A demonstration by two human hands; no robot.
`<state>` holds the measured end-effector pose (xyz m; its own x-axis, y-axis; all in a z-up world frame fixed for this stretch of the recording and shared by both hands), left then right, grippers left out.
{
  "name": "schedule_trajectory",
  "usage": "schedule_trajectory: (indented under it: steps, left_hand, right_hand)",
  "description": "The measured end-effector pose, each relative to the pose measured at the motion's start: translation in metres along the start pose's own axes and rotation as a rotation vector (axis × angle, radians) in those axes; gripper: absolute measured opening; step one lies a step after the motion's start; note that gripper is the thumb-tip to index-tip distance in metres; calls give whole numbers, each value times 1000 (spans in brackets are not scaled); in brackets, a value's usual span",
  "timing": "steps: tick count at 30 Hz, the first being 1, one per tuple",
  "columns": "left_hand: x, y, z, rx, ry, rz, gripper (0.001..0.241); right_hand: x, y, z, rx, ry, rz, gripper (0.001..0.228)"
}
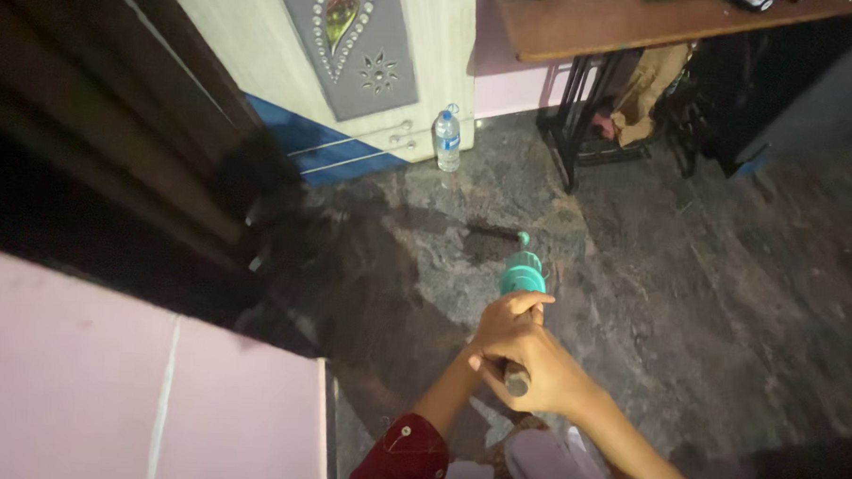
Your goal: The person mops a tiled floor in a room using a teal mop, moving it back and forth across the surface. The camera is head-mounted and shows the hands and mop head throughout.
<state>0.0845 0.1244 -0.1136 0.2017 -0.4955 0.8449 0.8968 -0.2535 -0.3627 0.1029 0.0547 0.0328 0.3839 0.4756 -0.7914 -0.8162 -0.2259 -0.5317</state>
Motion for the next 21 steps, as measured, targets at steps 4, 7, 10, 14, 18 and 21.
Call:
schedule_trajectory:
  steps: [4, 7, 10, 14, 18, 21]
  left_hand:
    - [-22, 17, 42, -1, 24, 26, 18]
    - [-40, 33, 88, 15, 76, 52, 17]
    - [-71, 60, 137, -26, -17, 72, 19]
    - [-119, 90, 202, -76, 15, 18, 23]
    - [-179, 127, 282, -149, 149, -13, 26]
    - [-216, 134, 319, -78, 215, -214, 30]
  right_hand:
    - [52, -20, 12, 0, 34, -19, 31]
    - [98, -48, 26, 22, 60, -48, 32]
    - [143, -84, 45, 66, -5, -18, 32]
    - [211, -128, 76, 75, -20, -35, 34]
    - [272, -171, 111, 69, -129, -46, 36]
    - [314, -197, 136, 143, -72, -117, 33]
Point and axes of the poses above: each hand's wrist, its own z-axis towards the middle knuckle, its own y-axis out of the palm, x = y × z, the point moved 8 cm from there along z, towards the middle knuckle, and after that the axes turned 1 degree about x, right-handed, at the moved point
